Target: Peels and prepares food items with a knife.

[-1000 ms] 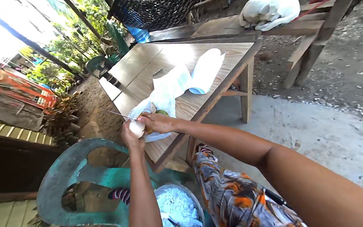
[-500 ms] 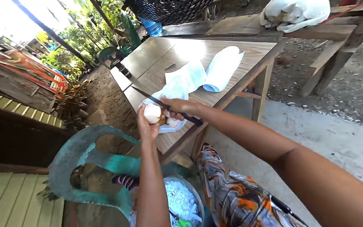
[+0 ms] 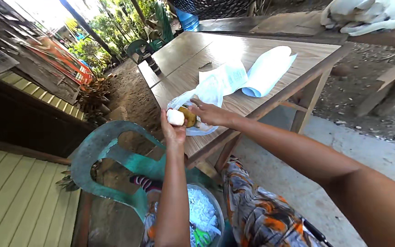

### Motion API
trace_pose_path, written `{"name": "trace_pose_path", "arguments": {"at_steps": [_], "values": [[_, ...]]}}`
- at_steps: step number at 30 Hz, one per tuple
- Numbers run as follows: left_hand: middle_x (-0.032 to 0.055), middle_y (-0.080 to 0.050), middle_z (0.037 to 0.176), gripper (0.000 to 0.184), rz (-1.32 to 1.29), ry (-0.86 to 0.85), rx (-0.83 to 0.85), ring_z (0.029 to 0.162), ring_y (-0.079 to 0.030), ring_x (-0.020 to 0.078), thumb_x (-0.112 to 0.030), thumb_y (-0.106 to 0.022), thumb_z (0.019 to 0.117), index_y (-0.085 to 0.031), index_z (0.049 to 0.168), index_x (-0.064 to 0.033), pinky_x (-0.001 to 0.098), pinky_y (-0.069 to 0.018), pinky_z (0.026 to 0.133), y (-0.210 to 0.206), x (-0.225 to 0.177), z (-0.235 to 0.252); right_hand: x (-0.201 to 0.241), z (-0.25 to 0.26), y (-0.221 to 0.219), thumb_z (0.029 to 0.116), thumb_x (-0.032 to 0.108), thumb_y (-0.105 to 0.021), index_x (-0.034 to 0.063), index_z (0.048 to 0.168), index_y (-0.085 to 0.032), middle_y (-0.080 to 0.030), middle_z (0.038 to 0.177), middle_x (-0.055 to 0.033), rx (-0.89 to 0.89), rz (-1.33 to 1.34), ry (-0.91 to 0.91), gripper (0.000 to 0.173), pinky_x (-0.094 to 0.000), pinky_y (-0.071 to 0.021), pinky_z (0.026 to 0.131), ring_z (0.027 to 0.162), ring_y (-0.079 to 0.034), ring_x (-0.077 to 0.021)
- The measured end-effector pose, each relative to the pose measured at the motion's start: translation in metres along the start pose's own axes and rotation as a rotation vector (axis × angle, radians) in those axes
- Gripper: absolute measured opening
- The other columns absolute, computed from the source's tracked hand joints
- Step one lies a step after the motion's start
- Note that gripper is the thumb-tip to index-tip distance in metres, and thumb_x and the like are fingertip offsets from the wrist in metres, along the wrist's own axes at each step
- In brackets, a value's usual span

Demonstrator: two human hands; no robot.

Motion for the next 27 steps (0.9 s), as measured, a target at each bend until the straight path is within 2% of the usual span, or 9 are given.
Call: {"name": "trace_pose_path", "arguments": {"at_steps": [1,2,4,6,9,16,23,25,27], "values": [[0.0031,-0.058,0.114,0.047,0.011,-0.003,-0.002,0.095,-0.06,0.0142,-0.057,-0.036,0.1065,-0.05,0.13,-0.0185,0.0321,-0.0528,0.079,0.001,0.002,0.001,0.003,-0.004,-0.004,0.1105,0.046,-0.035,0.0095,0.163,-0.022,-0.065,0.12,-0.0291,-0.034,-0.051,0.102,0.066,-0.0605,-0.049,0.094,0.106,-0.065,-0.0417],[0.0035,-0.06,0.112,0.049,0.016,-0.018,-0.006,0.092,-0.062,0.0131,-0.057,-0.034,0.1067,-0.051,0.13,-0.0174,0.0313,-0.0543,0.077,0.003,0.006,0.003,0.005,-0.007,-0.01,0.1093,0.048,-0.039,0.011,0.162,-0.025,-0.066,0.116,-0.0295,-0.066,-0.108,0.187,0.066,-0.0647,-0.049,0.093,0.105,-0.066,-0.0449],[-0.001,-0.063,0.104,0.046,-0.005,-0.061,0.054,0.09,-0.063,0.0067,-0.055,-0.033,0.1078,-0.054,0.125,-0.0184,0.0254,-0.0544,0.077,0.005,0.01,0.004,0.01,-0.016,-0.023,0.1062,0.052,-0.046,0.0138,0.162,-0.028,-0.07,0.098,-0.0229,-0.112,-0.257,0.273,0.07,-0.064,-0.0527,0.081,0.089,-0.068,-0.042],[-0.0024,-0.064,0.11,0.044,-0.045,-0.077,0.135,0.098,-0.063,0.0047,-0.052,-0.034,0.1086,-0.054,0.129,-0.0185,0.0247,-0.0543,0.085,0.004,0.009,0.0,0.014,-0.022,-0.032,0.1037,0.056,-0.049,0.0159,0.163,-0.026,-0.07,0.09,-0.0172,-0.127,-0.393,0.28,0.075,-0.061,-0.0545,0.074,0.083,-0.069,-0.0386],[-0.0018,-0.066,0.106,0.039,-0.11,-0.037,0.11,0.095,-0.065,0.0054,-0.049,-0.039,0.1083,-0.057,0.123,-0.0176,0.0243,-0.0561,0.081,0.0,0.005,-0.005,0.014,-0.022,-0.035,0.1026,0.058,-0.049,0.017,0.164,-0.022,-0.071,0.091,-0.0158,-0.122,-0.487,0.275,0.079,-0.0601,-0.0544,0.075,0.085,-0.069,-0.0381],[-0.0008,-0.063,0.085,0.027,-0.216,0.012,0.081,0.075,-0.065,0.0061,-0.037,-0.041,0.1088,-0.057,0.103,-0.0167,0.0229,-0.0556,0.066,0.001,0.01,-0.003,0.012,-0.018,-0.034,0.1027,0.058,-0.049,0.0181,0.161,-0.032,-0.072,0.097,-0.0157,-0.159,-0.634,0.311,0.073,-0.0583,-0.0545,0.075,0.089,-0.07,-0.0382],[-0.0007,-0.063,0.079,0.025,-0.228,-0.005,0.023,0.069,-0.065,0.007,-0.033,-0.043,0.1083,-0.058,0.096,-0.0166,0.0229,-0.0557,0.061,-0.003,0.009,-0.009,0.018,-0.014,-0.032,0.1058,0.055,-0.044,0.0171,0.157,-0.04,-0.072,0.097,-0.017,-0.164,-0.576,0.273,0.064,-0.059,-0.0537,0.078,0.092,-0.07,-0.0395],[0.0009,-0.063,0.085,0.027,-0.139,0.004,-0.017,0.073,-0.065,0.01,-0.038,-0.04,0.1091,-0.056,0.103,-0.0163,0.027,-0.0566,0.065,-0.006,0.01,-0.014,0.016,-0.005,-0.023,0.1083,0.05,-0.04,0.0123,0.148,-0.049,-0.071,0.1,-0.0217,-0.181,-0.467,0.274,0.055,-0.0644,-0.0525,0.08,0.096,-0.069,-0.0445],[0.0046,-0.063,0.098,0.027,-0.107,-0.004,-0.002,0.084,-0.065,0.0153,-0.037,-0.042,0.1078,-0.055,0.114,-0.015,0.0335,-0.0574,0.073,-0.006,0.01,-0.013,0.012,0.001,-0.012,0.1099,0.048,-0.036,0.0122,0.151,-0.045,-0.07,0.101,-0.0231,-0.132,-0.348,0.259,0.055,-0.0651,-0.0501,0.084,0.097,-0.068,-0.0445]]}}
Point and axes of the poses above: each hand's wrist, its own z-axis towards the middle knuckle, its own y-axis out of the back of the hand, x = y × z, the point moved 4 cm from there along z, towards the middle knuckle
